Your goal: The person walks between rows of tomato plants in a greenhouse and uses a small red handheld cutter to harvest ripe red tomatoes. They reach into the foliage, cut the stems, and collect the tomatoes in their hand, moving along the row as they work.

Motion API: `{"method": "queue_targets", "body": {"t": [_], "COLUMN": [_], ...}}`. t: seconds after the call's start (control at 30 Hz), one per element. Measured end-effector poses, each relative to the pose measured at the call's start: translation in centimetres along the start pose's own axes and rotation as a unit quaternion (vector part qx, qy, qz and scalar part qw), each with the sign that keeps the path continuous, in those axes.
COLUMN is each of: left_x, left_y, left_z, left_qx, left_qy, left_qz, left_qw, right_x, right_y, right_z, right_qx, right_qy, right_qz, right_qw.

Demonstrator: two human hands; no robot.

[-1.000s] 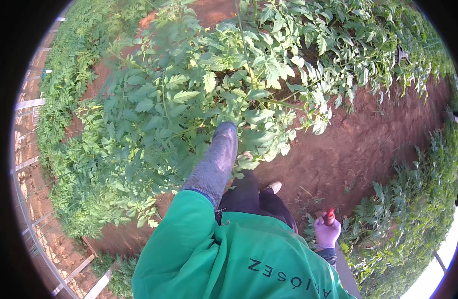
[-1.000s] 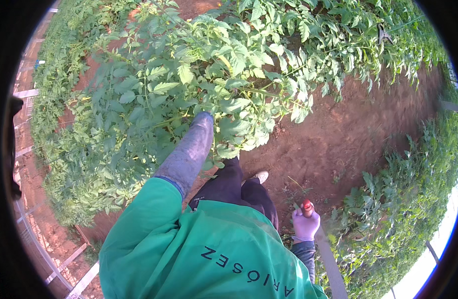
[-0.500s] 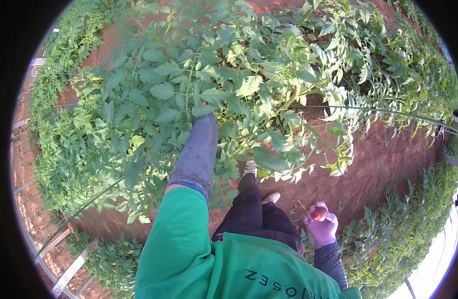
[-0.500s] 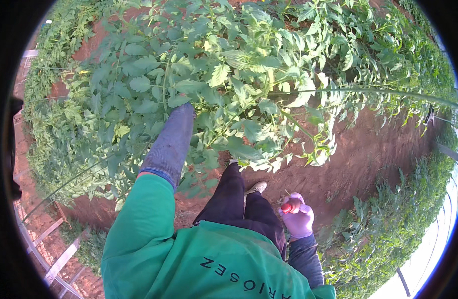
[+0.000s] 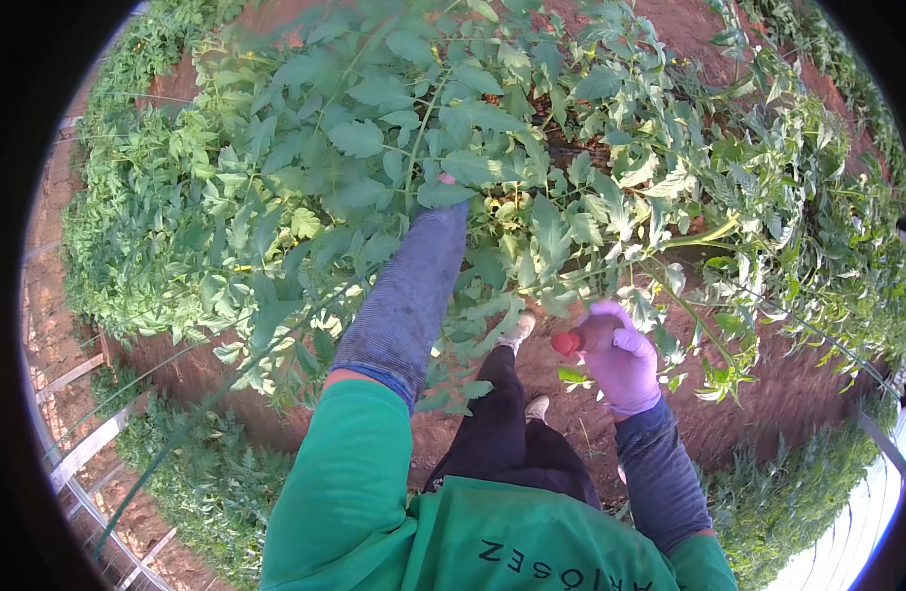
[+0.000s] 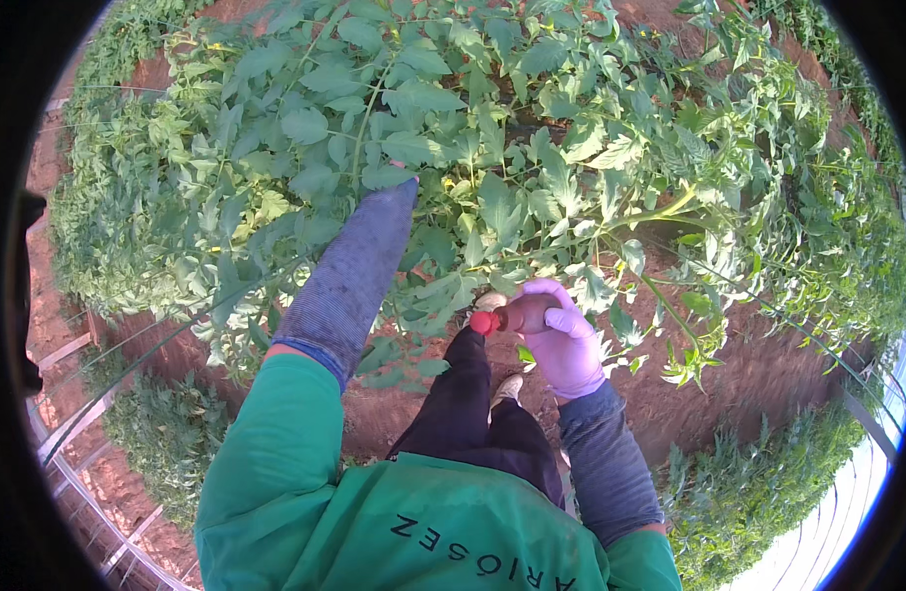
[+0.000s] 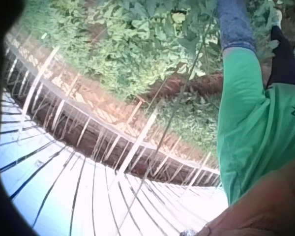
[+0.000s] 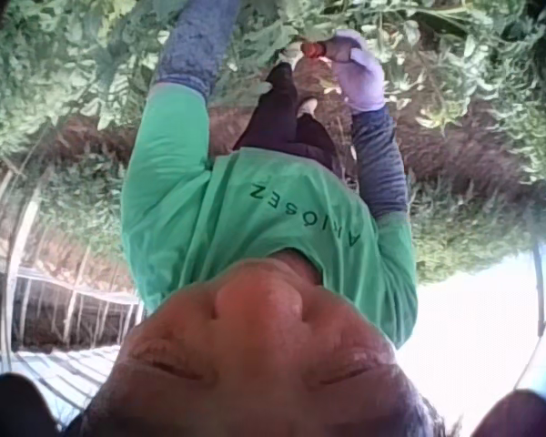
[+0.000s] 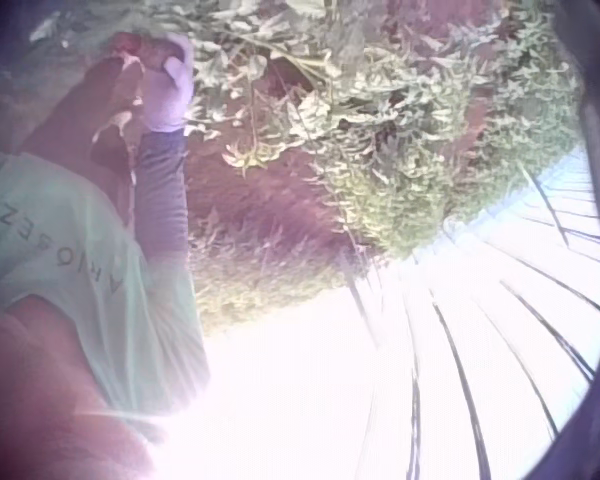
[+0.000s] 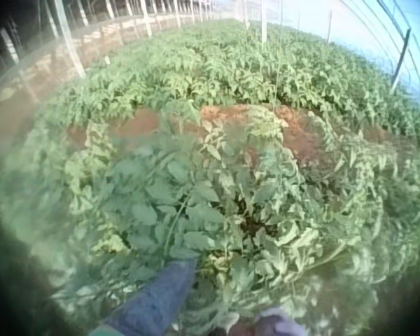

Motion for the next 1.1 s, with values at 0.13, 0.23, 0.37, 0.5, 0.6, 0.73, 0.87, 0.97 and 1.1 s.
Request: {"method": "queue_targets", "body": {"t": [0.13,0.23,0.37,0.5,0.6,0.73,0.87,0.97,1.1], "left_x": [0.7,1.0,1.0,1.4,2.3,3.9,4.8,5.1,5.3], "left_y": [0.3,0.3,0.6,1.3,1.2,2.1,2.3,2.5,2.3], "left_z": [0.6,1.8,3.5,4.6,3.9,3.2,3.0,3.0,3.1], "left_qx": [0.017,0.03,0.047,0.07,0.067,0.077,0.082,0.089,0.099], "left_qy": [0.006,0.013,0.025,0.043,0.041,0.037,0.033,0.03,0.029], "left_qz": [-0.007,-0.013,-0.014,-0.018,-0.016,-0.015,-0.018,-0.021,-0.022], "left_qw": [1.0,0.999,0.998,0.996,0.997,0.996,0.996,0.995,0.994], "right_x": [1.0,0.2,-0.1,0.7,-0.8,-3.0,-3.6,-3.9,-4.4], "right_y": [3.8,3.8,5.2,10.1,13.7,15.2,16.1,16.5,17.5], "right_z": [1.4,0.0,-0.2,1.9,0.1,-3.4,-3.7,-2.2,-1.2], "right_qx": [0.002,-0.034,-0.082,-0.113,-0.173,-0.219,-0.213,-0.196,-0.18], "right_qy": [0.055,0.09,0.045,-0.138,-0.28,-0.413,-0.476,-0.507,-0.518], "right_qz": [-0.028,-0.016,-0.048,-0.169,-0.201,-0.234,-0.272,-0.264,-0.259], "right_qw": [0.998,0.995,0.994,0.969,0.923,0.852,0.809,0.797,0.795]}}
Point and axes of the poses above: each hand's wrist, its own y-axis towards the middle knuckle, its own z-axis out of the palm, x = y × z, the point moved 4 cm from there along y, towards the middle knuckle, and after that the axes turned 10 degrees about -x, right-handed, at the moved point
